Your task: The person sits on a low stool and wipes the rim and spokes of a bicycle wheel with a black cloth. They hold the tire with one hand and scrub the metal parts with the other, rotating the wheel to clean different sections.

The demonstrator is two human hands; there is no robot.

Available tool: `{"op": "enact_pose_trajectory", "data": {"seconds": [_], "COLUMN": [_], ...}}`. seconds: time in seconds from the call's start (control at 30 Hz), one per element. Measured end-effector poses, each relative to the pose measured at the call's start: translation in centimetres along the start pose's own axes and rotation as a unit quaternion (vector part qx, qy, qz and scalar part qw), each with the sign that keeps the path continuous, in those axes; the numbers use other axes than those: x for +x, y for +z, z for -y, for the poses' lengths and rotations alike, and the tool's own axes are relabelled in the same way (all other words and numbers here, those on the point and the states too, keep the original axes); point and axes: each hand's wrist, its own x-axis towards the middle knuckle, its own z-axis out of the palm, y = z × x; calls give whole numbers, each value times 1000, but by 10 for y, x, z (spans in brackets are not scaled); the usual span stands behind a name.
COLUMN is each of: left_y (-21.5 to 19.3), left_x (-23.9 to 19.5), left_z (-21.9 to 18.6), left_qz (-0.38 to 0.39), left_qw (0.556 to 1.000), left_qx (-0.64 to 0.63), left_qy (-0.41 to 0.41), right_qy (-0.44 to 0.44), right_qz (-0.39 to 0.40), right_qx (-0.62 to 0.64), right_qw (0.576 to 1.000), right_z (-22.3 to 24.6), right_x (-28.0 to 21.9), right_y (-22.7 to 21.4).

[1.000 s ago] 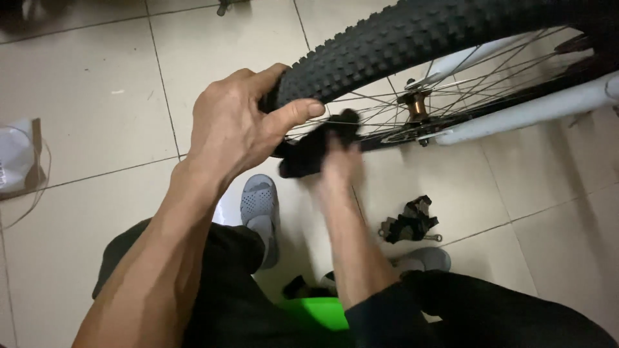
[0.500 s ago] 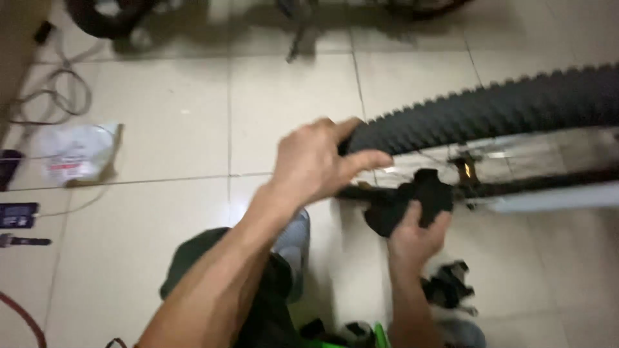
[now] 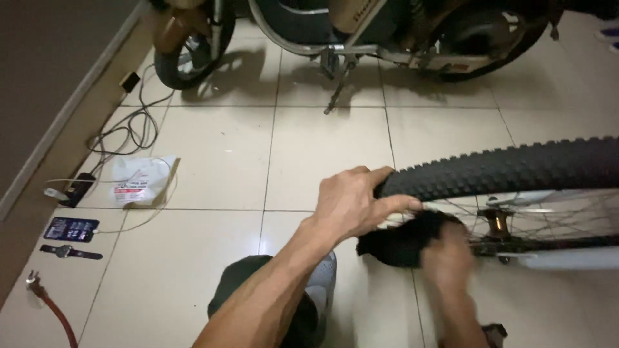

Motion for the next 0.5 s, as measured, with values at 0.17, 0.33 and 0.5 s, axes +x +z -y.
{"op": "enact_pose_trajectory", "data": {"seconds": [0.17, 0.33, 0.5], "left_y": [-10, -13, -7], "left_x": [-1, -2, 2], "left_z": [-11, -12, -8], "left_qz": [84, 55, 44], "left_qw": [994, 998, 998], "left_qx": [-26, -12, -18], "left_qy": [-58, -43, -39], "right_qy": [89, 55, 54], "right_qz": [84, 160, 39], "right_qx": [-13, -49, 13], "right_qw": [992, 984, 998], "right_z": [69, 125, 52], "right_x": [9, 19, 16], "right_y": [-35, -35, -43]}}
